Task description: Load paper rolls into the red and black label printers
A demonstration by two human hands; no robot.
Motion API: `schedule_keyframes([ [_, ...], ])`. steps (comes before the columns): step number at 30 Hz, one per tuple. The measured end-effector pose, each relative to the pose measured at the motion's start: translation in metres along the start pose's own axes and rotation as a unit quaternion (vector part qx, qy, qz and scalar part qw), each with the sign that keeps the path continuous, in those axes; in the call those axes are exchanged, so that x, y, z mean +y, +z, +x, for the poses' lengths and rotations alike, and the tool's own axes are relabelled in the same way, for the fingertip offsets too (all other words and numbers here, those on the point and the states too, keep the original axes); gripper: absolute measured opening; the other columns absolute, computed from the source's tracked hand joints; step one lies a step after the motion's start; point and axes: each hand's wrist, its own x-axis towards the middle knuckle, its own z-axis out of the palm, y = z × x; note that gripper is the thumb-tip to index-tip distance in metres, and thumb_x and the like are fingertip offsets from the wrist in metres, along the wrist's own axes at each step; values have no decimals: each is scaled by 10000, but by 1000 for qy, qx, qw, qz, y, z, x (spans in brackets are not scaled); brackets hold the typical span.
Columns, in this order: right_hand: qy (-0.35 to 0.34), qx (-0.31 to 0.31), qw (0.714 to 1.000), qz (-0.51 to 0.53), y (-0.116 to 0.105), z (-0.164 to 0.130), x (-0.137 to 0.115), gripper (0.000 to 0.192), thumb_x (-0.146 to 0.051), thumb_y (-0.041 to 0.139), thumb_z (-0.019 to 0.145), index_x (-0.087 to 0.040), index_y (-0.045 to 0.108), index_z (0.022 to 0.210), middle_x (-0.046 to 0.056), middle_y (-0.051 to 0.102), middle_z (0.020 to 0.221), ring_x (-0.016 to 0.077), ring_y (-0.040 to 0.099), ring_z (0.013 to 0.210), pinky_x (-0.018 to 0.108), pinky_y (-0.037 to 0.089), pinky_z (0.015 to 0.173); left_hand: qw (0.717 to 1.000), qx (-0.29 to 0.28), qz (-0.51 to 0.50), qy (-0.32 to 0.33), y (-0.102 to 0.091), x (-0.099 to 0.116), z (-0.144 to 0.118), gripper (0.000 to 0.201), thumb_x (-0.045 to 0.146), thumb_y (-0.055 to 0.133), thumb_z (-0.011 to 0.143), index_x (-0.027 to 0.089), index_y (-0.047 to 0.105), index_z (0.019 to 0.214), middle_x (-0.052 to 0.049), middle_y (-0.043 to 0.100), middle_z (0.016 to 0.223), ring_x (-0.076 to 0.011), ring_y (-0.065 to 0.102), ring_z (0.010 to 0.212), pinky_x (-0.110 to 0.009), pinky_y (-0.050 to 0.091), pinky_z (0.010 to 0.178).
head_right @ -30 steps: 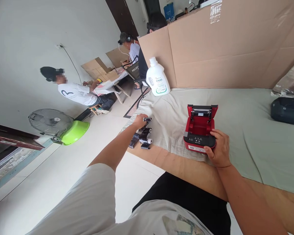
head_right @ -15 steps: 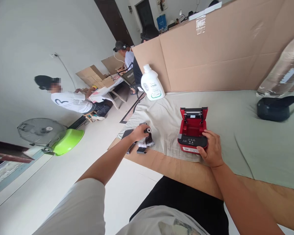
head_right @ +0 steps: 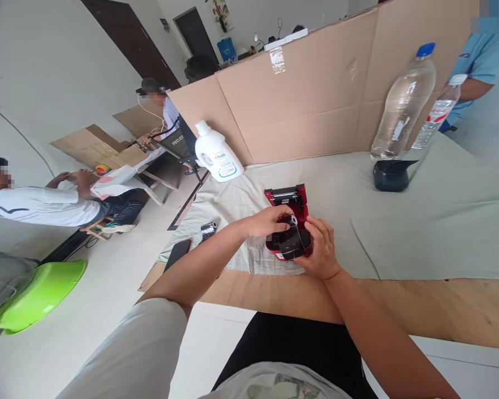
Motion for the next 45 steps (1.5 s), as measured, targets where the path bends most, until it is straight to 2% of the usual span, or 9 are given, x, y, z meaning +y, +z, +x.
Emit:
schedule_keyframes([
  [5, -20, -26, 999, -6, -2, 0, -5, 267, -338, 693, 841, -237, 647, 1084, 89, 667, 1124, 290, 578, 1145, 474, 507, 967, 946, -68, 287, -135, 19, -1, 37, 242, 215, 640, 788, 158, 676, 1021, -128, 733, 1020, -323, 676, 1009, -441, 470, 958],
  [12, -17, -59, 998, -29, -1, 1, -14, 212, -353, 668, 873, -224, 712, 1035, 60, 749, 1043, 254, 628, 1064, 416, 471, 940, 932, -82, 326, -139, 29, -4, 41, 239, 256, 651, 819, 170, 713, 1033, -121, 707, 1174, -295, 652, 1108, -367, 501, 930],
  [15, -23, -59, 997, -40, -3, 2, -16, 207, -352, 673, 878, -225, 712, 1036, 58, 754, 1038, 252, 636, 1052, 411, 466, 940, 950, -16, 294, -101, 28, -6, 30, 212, 238, 643, 835, 179, 725, 1021, -99, 722, 1140, -270, 668, 1073, -351, 516, 919],
  [18, -35, -64, 997, -31, -4, 3, -18, 175, -314, 680, 880, -226, 705, 1029, 47, 760, 1011, 240, 643, 1057, 407, 463, 959, 971, 136, 195, -19, 22, -8, 14, 192, 226, 533, 911, 200, 714, 971, -58, 740, 983, -207, 694, 909, -330, 538, 857],
  [23, -69, -49, 996, 6, -3, 4, -22, 135, -173, 703, 846, -215, 683, 972, 36, 754, 919, 217, 658, 1003, 388, 504, 934, 912, 366, 166, 87, 5, -28, 4, 392, 456, 472, 969, 153, 651, 1140, -143, 657, 1162, -255, 607, 1128, -414, 477, 1012],
  [27, -88, -39, 995, 21, -1, 5, -25, 153, -89, 667, 840, -213, 670, 931, 39, 745, 885, 202, 662, 906, 371, 527, 843, 920, 331, 183, 103, 7, -45, 5, 661, 625, 327, 980, 128, 510, 1377, -192, 527, 1374, -292, 453, 1330, -473, 344, 1138],
  [35, -95, -45, 994, 36, 0, 1, -26, 225, -69, 621, 859, -235, 639, 1010, 18, 749, 907, 176, 670, 895, 354, 533, 830, 922, 323, 154, 149, 57, -44, -47, 564, 524, 212, 1024, 166, 510, 1342, -129, 647, 1108, -247, 591, 1064, -434, 407, 986],
  [41, -4, -46, 999, -22, 2, 0, -16, 630, -482, 728, 824, -197, 495, 1334, 157, 656, 1234, 327, 596, 1219, 524, 509, 981, 882, 428, 112, 160, 94, -59, -51, 467, 470, 298, 1017, 174, 549, 1277, -154, 640, 1219, -273, 573, 1200, -472, 416, 1016],
  [45, 34, -67, 996, -45, 3, 0, -10, 813, -628, 712, 781, -161, 442, 1390, 175, 661, 1204, 352, 609, 1205, 532, 507, 985, 849, 499, 68, 164, 105, -63, -41, 465, 480, 289, 1005, 180, 574, 1218, -141, 672, 1149, -273, 609, 1161, -478, 437, 996],
])
